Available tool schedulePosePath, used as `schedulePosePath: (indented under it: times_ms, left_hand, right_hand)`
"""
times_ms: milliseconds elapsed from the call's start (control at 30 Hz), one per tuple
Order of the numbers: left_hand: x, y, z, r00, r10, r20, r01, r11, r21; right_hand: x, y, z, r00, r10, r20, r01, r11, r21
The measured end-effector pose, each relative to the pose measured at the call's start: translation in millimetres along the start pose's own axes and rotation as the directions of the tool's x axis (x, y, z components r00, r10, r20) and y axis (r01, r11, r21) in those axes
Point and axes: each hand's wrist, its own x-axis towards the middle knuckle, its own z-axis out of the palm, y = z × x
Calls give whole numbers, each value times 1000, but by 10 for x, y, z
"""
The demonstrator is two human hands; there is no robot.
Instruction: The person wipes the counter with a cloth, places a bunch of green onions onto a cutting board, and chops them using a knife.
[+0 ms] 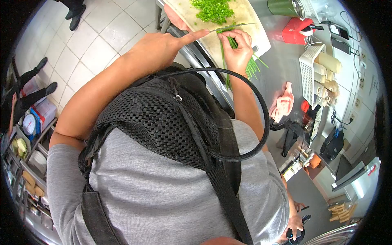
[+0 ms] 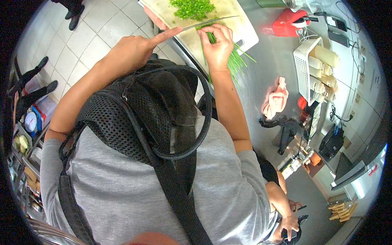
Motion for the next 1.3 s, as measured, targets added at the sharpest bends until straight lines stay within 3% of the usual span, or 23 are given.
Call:
schedulePosePath:
  times_ms: [133,433,733,933,1033,1133,1233,1300]
  left_hand:
    - [-10,87,-120,994,-28,110,25,999,25]
    - [-242,24,-105,999,-20,46,21,1000,-19]
    - [153,44,141,1000,17,-8,-17,1000,-26]
    - [25,-120,-23,998,-64,26,64,998,17]
    - [62,-196,-50,994,-6,-106,10,999,35]
    - [96,-158,-68,991,-13,-132,16,1000,26]
    - [67,-3,-156,995,-45,83,39,997,71]
    - [41,9,-98,992,-29,120,25,999,33]
  right_hand:
    - [-3,19,13,1000,-1,-9,1,1000,-4]
    - [6,38,24,1000,13,-7,-13,1000,1]
    - [13,56,10,1000,-4,-12,4,1000,-12]
    - [27,53,-13,1000,6,18,-6,1000,2]
    - [45,20,-72,997,7,78,-3,999,-46]
    - [51,-4,-115,994,-26,108,32,998,-58]
    - [34,-61,-157,992,-54,112,62,995,-71]
    - [19,-63,-147,994,-46,102,53,996,-66]
